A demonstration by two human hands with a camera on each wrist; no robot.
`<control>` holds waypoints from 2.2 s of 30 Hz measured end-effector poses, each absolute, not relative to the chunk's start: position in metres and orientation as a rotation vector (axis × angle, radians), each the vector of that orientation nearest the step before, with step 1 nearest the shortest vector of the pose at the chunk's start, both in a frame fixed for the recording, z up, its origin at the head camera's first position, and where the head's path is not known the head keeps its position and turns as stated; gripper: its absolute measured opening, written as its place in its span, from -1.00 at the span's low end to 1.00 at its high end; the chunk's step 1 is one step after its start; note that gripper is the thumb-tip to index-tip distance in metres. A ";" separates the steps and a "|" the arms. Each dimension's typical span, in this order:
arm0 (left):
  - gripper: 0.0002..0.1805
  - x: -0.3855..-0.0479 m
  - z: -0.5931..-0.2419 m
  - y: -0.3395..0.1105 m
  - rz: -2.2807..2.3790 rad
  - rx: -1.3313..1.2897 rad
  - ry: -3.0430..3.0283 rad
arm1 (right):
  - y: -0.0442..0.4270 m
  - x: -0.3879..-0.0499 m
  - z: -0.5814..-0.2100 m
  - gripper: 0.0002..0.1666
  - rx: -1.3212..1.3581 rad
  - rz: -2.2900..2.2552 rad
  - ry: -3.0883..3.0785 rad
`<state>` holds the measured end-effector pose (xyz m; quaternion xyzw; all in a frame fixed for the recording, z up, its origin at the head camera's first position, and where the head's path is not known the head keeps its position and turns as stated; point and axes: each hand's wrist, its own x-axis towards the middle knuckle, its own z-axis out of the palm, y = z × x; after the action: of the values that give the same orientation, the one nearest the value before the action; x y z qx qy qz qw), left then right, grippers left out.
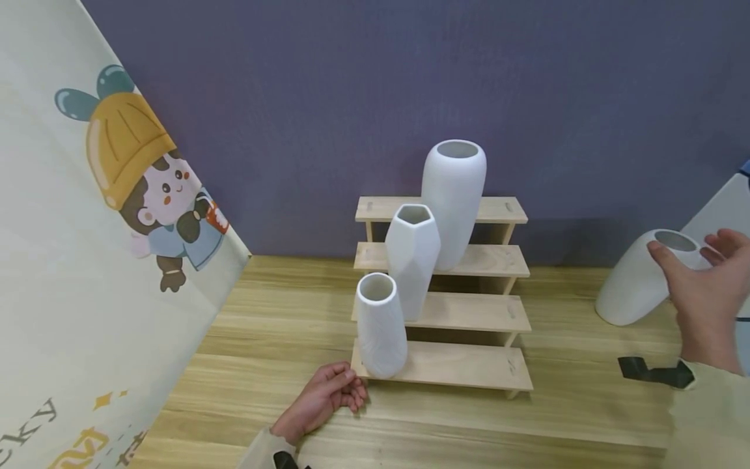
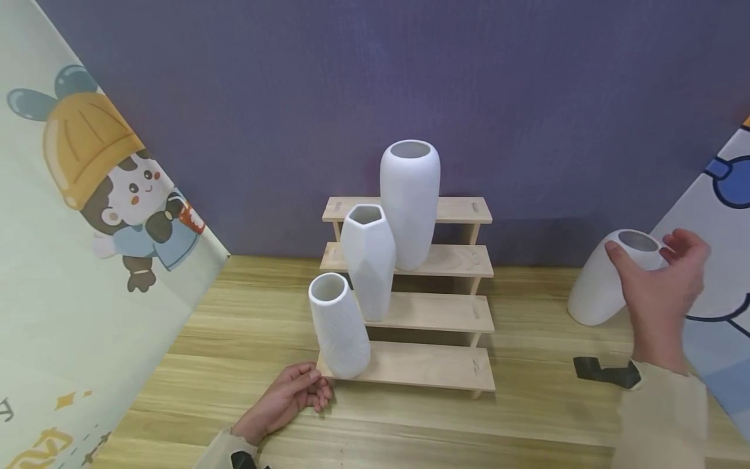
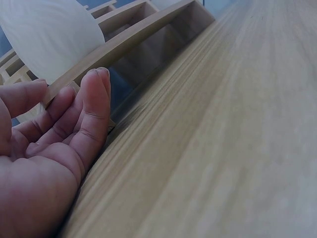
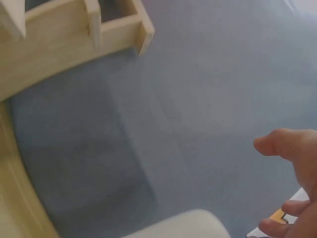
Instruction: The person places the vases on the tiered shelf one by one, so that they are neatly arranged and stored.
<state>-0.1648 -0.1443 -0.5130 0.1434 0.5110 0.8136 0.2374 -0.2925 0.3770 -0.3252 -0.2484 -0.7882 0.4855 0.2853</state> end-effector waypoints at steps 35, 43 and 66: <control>-0.72 -0.185 -0.511 -0.116 2.303 0.376 1.421 | 0.430 -0.392 -0.371 0.16 -0.816 1.420 -2.261; -0.72 -0.185 -0.511 -0.116 2.302 0.372 1.425 | 0.431 -0.395 -0.381 0.18 -0.808 1.384 -2.290; -0.72 -0.185 -0.511 -0.116 2.295 0.357 1.428 | 0.431 -0.394 -0.388 0.07 -0.750 1.348 -2.143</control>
<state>-0.1851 -0.1164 -0.5113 0.1282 0.5125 0.8237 0.2059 -0.3937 0.4311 -0.3882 -0.2752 -0.7864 0.4945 0.2478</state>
